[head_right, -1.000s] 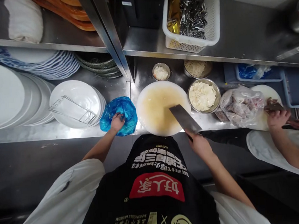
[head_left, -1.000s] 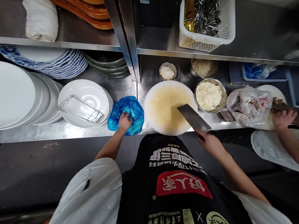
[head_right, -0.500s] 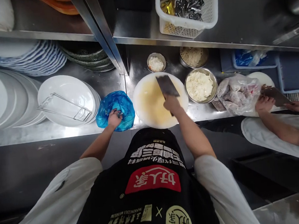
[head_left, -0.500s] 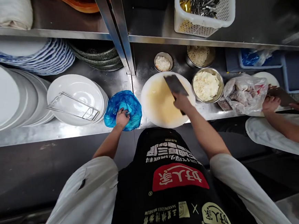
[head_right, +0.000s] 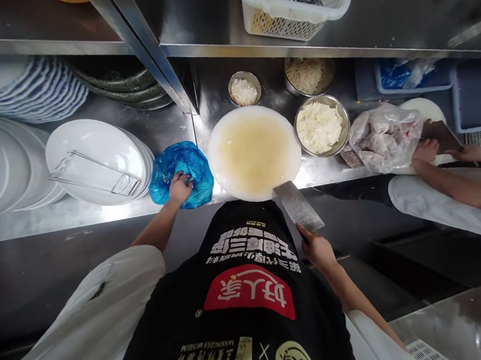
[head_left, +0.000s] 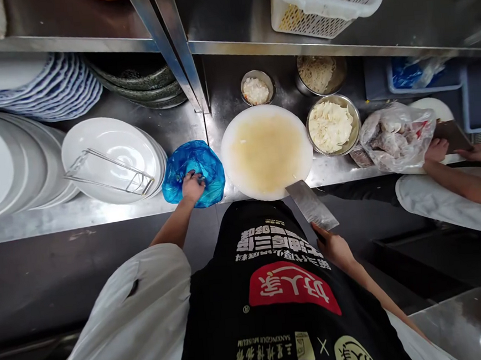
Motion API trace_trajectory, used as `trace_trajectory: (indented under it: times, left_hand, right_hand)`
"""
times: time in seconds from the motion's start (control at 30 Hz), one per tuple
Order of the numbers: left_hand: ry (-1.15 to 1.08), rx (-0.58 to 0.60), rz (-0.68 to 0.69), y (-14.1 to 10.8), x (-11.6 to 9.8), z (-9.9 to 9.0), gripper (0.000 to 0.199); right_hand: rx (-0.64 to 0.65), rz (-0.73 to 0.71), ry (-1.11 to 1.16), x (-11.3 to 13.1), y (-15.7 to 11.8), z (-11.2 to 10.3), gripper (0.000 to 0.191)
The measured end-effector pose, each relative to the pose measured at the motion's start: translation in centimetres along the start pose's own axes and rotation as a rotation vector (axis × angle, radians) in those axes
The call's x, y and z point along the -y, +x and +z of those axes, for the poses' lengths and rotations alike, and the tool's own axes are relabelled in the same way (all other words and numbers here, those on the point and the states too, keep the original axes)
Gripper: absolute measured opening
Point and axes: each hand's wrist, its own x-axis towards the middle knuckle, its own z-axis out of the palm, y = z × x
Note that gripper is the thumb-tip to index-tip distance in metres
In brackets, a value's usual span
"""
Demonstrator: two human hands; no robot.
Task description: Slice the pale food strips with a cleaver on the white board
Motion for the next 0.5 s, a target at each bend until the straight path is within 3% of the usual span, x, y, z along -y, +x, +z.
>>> trace_trajectory:
  times: [0.03, 0.1, 0.27, 0.33, 0.4, 0.5]
  left_hand:
    - [-0.004, 0.006, -0.008, 0.0, -0.1, -0.1, 0.031]
    - [-0.016, 0.021, -0.018, 0.0, -0.2, -0.2, 0.032]
    - [-0.009, 0.035, 0.004, -0.2, -0.4, -0.4, 0.032]
    - [-0.012, 0.035, 0.006, -0.3, -0.4, -0.4, 0.03]
    - [-0.033, 0.031, 0.004, -0.4, -0.4, -0.2, 0.032]
    - [-0.05, 0.017, 0.008, -0.5, -0.3, 0.0, 0.035]
  right_hand:
    - [0.001, -0.02, -0.003, 1.1, 1.1, -0.3, 0.064]
    - [-0.02, -0.044, -0.003, 4.5, 4.9, -2.9, 0.064]
    - [-0.231, -0.26, 0.026, 15.5, 18.5, -16.4, 0.051]
    - [-0.28, -0.282, -0.007, 18.3, 21.5, -20.6, 0.046]
    - [-0.301, -0.314, -0.025, 19.4, 21.5, -21.8, 0.044]
    - [-0.252, -0.362, -0.031, 18.3, 17.0, -18.2, 0.049]
